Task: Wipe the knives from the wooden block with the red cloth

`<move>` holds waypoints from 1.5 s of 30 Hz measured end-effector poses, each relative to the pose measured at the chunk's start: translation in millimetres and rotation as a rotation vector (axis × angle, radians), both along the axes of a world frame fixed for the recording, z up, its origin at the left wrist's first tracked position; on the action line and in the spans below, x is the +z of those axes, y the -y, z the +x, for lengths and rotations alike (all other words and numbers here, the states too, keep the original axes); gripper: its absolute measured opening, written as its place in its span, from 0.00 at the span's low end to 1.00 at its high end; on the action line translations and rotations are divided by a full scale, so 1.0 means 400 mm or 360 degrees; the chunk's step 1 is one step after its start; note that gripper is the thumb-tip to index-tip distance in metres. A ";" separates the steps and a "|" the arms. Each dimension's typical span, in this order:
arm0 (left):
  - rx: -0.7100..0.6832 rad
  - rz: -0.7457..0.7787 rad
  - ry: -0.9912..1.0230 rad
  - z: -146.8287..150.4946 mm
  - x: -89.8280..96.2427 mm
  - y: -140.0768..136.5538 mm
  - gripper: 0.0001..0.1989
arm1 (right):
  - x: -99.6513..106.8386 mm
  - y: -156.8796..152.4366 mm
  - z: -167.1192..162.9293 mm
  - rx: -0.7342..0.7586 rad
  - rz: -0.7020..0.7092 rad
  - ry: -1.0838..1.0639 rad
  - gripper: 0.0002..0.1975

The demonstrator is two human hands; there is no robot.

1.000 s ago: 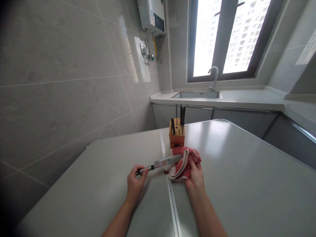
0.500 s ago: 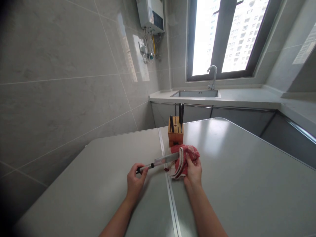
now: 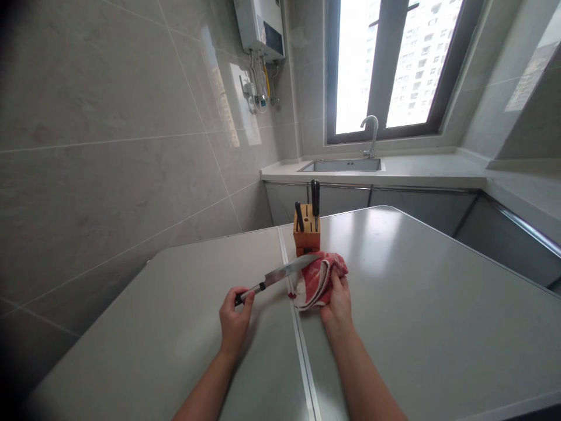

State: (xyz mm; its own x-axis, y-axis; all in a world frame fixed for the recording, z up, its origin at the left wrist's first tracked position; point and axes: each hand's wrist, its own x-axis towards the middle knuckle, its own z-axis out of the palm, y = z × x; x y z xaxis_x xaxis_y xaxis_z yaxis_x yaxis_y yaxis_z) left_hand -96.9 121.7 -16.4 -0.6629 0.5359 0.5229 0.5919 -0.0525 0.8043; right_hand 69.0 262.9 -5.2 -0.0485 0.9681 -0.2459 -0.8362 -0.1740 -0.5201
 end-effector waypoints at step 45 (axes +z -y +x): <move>-0.0689 -0.0261 -0.0046 0.060 0.016 -0.005 0.12 | -0.024 0.138 -0.078 0.1012 0.0674 0.0638 0.16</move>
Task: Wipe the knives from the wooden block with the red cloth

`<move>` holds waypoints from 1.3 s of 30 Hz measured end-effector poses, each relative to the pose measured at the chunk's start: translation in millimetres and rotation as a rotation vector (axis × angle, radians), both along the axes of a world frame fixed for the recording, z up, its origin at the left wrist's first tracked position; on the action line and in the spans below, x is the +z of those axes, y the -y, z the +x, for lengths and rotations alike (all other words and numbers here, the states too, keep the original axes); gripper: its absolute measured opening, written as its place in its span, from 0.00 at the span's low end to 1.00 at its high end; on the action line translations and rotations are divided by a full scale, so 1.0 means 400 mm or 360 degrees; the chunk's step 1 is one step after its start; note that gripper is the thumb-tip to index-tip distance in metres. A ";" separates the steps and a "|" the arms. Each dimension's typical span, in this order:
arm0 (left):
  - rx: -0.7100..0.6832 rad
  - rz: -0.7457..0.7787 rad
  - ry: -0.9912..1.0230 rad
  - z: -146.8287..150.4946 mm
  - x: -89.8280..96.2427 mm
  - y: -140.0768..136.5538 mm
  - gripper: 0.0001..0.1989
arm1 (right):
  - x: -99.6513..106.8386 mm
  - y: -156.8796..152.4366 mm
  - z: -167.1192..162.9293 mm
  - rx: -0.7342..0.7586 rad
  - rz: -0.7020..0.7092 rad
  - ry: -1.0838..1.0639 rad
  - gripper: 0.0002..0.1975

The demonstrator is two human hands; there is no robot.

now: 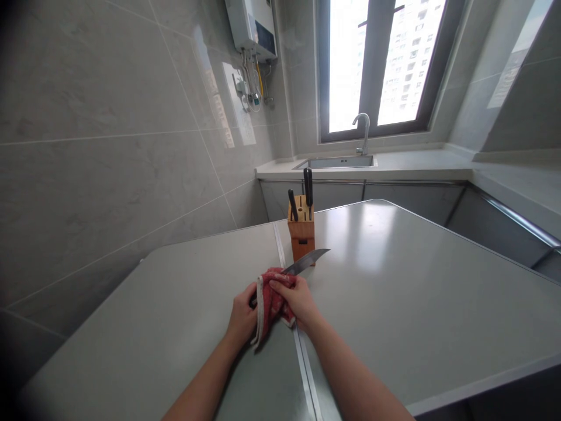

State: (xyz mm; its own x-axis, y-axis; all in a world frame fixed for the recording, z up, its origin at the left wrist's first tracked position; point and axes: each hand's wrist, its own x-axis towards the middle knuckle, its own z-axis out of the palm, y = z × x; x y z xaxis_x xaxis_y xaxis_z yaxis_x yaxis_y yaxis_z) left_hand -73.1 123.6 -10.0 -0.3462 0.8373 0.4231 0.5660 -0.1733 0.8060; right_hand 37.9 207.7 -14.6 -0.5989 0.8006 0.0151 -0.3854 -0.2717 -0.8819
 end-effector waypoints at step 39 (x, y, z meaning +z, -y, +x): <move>-0.0096 -0.0042 -0.0045 -0.013 -0.023 -0.006 0.14 | -0.002 -0.007 0.005 0.0066 0.0051 0.0022 0.15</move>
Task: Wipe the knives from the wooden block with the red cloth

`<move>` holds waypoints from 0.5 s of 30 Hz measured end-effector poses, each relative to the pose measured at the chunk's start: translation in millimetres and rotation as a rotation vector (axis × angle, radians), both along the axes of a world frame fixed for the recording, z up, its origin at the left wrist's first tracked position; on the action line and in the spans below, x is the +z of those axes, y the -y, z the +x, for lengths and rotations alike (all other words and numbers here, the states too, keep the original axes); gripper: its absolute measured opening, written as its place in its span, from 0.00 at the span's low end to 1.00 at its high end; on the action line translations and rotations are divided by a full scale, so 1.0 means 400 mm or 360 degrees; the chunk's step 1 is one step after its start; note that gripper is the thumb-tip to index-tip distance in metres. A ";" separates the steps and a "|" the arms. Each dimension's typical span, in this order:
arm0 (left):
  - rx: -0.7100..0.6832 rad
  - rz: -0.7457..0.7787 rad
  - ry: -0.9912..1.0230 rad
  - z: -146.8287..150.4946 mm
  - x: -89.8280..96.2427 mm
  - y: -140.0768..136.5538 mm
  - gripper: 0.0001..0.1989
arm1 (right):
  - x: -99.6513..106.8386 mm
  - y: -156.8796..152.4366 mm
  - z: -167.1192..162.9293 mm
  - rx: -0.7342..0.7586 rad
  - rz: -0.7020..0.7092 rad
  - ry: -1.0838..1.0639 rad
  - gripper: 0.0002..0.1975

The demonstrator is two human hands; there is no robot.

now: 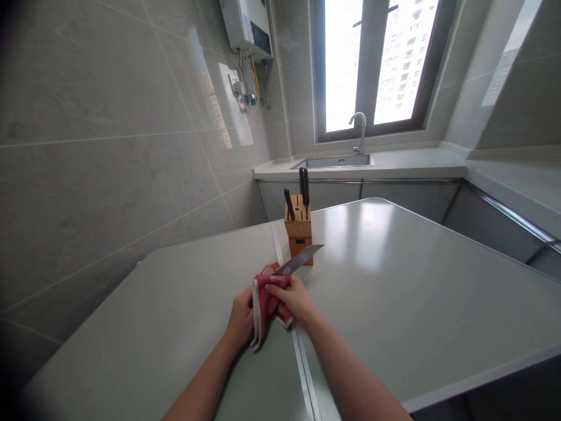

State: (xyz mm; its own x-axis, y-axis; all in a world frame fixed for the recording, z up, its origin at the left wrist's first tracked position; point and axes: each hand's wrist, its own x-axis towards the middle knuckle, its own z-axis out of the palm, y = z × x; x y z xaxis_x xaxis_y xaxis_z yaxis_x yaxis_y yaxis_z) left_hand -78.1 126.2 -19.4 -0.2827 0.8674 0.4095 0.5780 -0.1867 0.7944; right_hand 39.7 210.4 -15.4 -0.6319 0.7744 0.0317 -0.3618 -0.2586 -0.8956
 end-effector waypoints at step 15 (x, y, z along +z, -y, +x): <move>0.0028 -0.0005 -0.0077 -0.002 -0.006 0.000 0.09 | 0.003 -0.003 0.001 0.0001 -0.0131 -0.0081 0.13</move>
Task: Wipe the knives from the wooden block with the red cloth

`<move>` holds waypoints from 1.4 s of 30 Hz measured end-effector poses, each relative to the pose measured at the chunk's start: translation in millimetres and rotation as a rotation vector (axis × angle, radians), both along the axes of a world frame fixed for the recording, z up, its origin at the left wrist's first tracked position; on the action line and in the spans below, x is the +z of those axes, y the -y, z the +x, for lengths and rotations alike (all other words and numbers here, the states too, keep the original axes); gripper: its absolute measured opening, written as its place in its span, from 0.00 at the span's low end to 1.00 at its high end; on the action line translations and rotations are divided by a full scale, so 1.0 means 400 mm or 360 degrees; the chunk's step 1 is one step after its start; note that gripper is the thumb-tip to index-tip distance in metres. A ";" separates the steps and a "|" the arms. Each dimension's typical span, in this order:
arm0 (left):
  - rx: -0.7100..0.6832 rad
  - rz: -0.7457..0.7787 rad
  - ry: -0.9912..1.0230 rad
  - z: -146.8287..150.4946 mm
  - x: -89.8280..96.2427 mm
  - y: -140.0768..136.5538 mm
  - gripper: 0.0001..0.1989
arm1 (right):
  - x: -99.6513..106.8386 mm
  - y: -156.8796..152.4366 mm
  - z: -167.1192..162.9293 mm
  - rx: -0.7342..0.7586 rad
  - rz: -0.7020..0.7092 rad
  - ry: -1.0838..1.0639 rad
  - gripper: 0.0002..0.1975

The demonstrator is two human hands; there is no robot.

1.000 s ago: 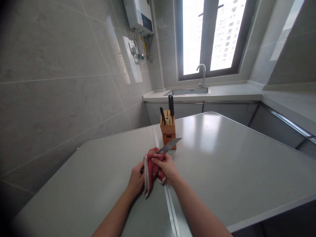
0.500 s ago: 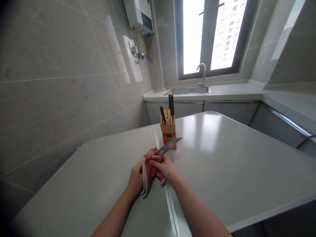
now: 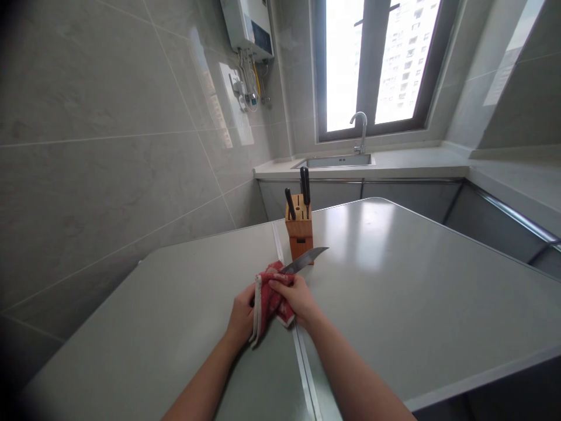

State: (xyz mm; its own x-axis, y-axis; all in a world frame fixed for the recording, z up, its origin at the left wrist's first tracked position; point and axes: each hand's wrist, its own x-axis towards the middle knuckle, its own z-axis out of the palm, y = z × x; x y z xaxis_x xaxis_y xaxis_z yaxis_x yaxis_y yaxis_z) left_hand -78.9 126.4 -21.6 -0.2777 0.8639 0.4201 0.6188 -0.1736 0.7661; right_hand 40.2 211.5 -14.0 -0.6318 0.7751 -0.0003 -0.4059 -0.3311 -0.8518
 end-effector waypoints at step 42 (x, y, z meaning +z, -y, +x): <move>0.0377 -0.0040 -0.0155 -0.044 -0.031 -0.008 0.20 | 0.017 -0.118 0.061 -0.1151 -0.0461 -0.0414 0.18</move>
State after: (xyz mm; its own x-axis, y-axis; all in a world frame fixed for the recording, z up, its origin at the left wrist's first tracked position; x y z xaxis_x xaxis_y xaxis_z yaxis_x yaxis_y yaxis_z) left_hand -96.5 129.7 -34.2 -0.4328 0.7902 0.4339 0.7108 0.0031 0.7034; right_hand 64.5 258.9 -7.1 0.0163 0.9826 -0.1851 -0.7760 -0.1043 -0.6220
